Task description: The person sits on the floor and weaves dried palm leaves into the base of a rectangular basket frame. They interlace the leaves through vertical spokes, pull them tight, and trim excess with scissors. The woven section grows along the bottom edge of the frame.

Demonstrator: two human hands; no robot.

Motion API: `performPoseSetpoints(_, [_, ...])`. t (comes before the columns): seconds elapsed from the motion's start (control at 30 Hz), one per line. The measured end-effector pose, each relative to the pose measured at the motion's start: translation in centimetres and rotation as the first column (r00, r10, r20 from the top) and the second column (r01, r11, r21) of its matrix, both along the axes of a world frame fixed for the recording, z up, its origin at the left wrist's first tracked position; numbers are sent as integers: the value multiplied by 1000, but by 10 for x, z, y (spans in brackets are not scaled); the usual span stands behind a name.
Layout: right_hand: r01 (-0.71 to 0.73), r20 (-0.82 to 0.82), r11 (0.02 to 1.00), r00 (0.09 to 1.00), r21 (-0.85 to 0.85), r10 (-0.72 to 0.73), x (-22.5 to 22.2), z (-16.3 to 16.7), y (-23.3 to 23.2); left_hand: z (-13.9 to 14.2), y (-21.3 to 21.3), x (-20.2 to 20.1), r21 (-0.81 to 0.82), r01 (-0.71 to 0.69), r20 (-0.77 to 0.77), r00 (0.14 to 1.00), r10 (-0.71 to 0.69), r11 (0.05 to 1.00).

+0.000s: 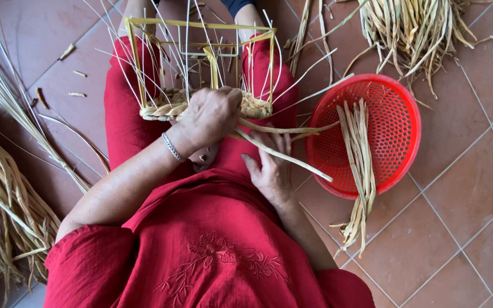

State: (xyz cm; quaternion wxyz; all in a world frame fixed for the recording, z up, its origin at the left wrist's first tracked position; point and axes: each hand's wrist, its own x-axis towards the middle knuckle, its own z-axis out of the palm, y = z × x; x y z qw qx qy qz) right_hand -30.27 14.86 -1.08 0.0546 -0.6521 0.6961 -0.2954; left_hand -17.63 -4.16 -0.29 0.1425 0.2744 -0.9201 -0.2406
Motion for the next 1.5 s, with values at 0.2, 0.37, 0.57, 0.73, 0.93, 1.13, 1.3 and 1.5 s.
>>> performPoseSetpoints(0.2, [-138,365,986,926,97,94,15,23,-4,17,-9,30,483,-152,-196,941,276,862])
performPoseSetpoints(0.37, [-183,305,979,931,-86,201,14,87,-20,30,0,31,398,-58,-296,936,188,916])
performPoseSetpoints(0.57, [-65,745,990,653,-125,137,5,115,-62,43,23,44,239,-41,-434,889,144,970])
performPoseSetpoints(0.73, [-233,899,971,433,53,55,-27,65,-84,49,21,91,382,-237,-404,827,392,893])
performPoseSetpoints(0.93, [-226,824,973,559,46,91,-36,19,-90,42,24,115,213,-379,-401,806,434,901])
performPoseSetpoints(1.13, [-132,737,930,652,343,-179,-45,24,-113,14,17,128,328,-575,-366,654,662,750])
performPoseSetpoints(1.3, [-367,777,930,590,18,218,-40,27,-119,-20,19,134,597,-462,-270,654,707,655])
performPoseSetpoints(1.5, [-561,982,813,181,154,-60,-56,18,-138,-31,11,138,762,-261,-317,648,692,593])
